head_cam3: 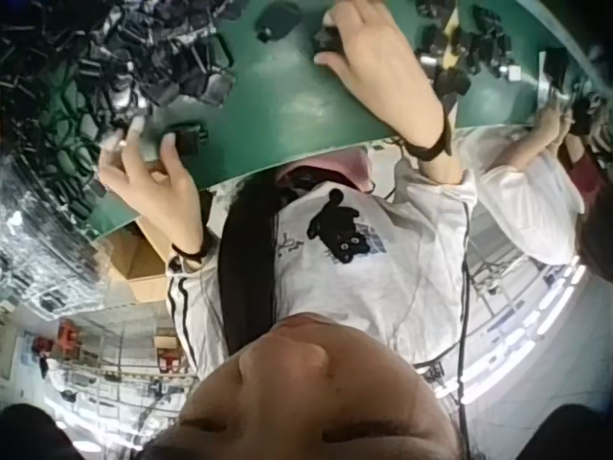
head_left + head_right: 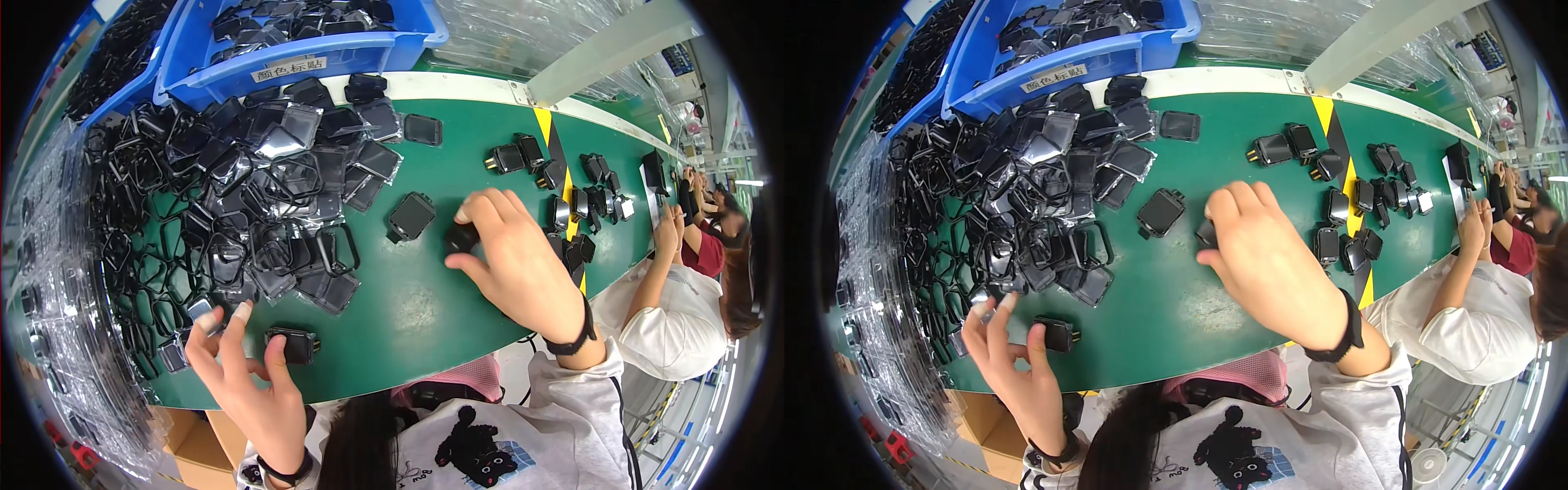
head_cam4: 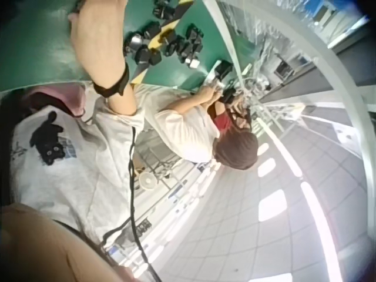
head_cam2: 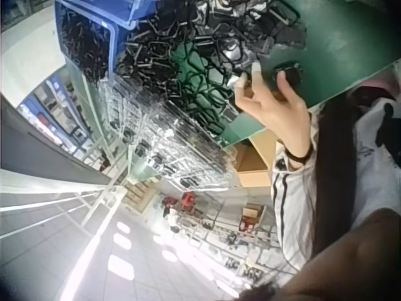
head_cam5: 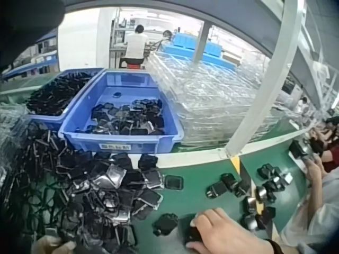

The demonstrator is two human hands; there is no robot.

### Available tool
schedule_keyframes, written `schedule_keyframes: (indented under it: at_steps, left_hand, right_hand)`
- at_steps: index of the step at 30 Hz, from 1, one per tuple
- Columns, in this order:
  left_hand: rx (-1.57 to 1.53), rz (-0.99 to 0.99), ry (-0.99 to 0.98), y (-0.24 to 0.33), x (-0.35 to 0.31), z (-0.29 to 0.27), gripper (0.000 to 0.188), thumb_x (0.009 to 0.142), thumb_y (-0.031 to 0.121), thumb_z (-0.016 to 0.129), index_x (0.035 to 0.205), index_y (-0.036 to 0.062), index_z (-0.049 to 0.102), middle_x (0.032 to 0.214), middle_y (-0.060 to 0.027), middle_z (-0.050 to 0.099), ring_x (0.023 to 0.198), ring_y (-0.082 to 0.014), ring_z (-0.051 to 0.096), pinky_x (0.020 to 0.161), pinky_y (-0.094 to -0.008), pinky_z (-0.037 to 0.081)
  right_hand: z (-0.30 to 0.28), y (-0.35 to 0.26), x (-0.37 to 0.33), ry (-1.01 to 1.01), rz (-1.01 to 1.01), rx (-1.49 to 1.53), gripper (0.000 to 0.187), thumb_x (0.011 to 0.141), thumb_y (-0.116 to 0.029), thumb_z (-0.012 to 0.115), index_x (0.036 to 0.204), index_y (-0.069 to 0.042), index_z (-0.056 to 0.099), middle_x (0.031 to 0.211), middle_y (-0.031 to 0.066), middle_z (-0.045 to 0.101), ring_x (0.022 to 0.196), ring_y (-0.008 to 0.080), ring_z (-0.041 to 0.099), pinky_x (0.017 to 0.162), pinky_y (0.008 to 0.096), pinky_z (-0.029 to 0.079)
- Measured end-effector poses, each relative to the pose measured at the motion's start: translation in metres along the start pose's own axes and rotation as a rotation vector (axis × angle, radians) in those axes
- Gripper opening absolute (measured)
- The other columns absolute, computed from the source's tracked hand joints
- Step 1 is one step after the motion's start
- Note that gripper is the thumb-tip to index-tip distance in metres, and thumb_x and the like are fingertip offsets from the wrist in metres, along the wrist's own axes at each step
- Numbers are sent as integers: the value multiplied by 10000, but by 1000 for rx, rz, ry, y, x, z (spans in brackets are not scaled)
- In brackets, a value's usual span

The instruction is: Assembling and inspecting electronic smartwatch components on a production line.

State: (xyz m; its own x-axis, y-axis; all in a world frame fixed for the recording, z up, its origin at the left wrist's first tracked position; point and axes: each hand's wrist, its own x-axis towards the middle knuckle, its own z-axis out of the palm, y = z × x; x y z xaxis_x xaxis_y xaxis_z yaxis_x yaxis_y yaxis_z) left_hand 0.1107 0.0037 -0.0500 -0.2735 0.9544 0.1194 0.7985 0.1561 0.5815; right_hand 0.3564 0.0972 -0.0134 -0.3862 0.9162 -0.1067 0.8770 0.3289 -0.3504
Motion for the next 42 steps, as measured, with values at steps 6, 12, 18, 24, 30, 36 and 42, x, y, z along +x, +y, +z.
schedule_keyframes:
  at_steps: [6,12,18,24,30,36,42]
  left_hand:
    - [-1549,-368,-493,38,-8,1,572,970,332,513,1373,-43,357,1285,-177,470,1011,-230,608,697,-234,559]
    - [-1374,-341,-424,11,-4,4,548,950,284,562,1363,-11,355,1323,-217,479,1132,-347,576,890,-405,538]
    - [-1304,-359,-148,-3,-7,10,502,902,192,646,1289,-55,446,1338,-270,464,1132,-340,576,899,-434,531]
    - [-1621,-152,-317,3,-7,21,653,853,86,693,1354,-136,339,1347,-311,432,1191,-330,528,996,-435,455]
    - [-1525,-153,-293,13,-14,22,471,838,-91,600,1279,-152,449,1204,-266,573,1121,-277,584,977,-366,455]
    - [-1504,-97,-304,4,-19,28,420,865,-62,598,1258,-144,472,1182,-255,591,1105,-265,593,971,-352,458]
    - [-1591,-328,-247,14,-12,27,326,932,21,533,1223,-101,452,1160,-278,578,1020,-370,627,825,-525,561]
  right_hand:
    - [-9,-51,2,15,-407,499,486,661,-184,824,1024,-13,550,1030,161,545,909,348,572,774,369,489]
    - [33,-49,43,65,-415,189,310,704,-90,743,919,2,539,968,148,504,862,337,510,775,378,443]
    - [29,-54,41,93,-392,329,227,706,-12,704,846,3,527,932,147,510,878,326,500,759,385,430]
    - [7,-56,20,-40,-486,716,202,778,5,713,944,24,599,825,140,601,609,246,587,521,321,461]
    - [18,-49,10,36,-366,637,233,759,9,745,945,14,605,908,109,581,652,137,605,479,238,459]
    - [31,-41,14,-45,-354,922,324,774,1,739,1048,6,567,935,95,579,654,116,586,534,254,473]
    - [18,-25,42,-80,-409,687,305,790,-11,715,1059,-23,572,926,100,586,654,156,586,555,282,464]
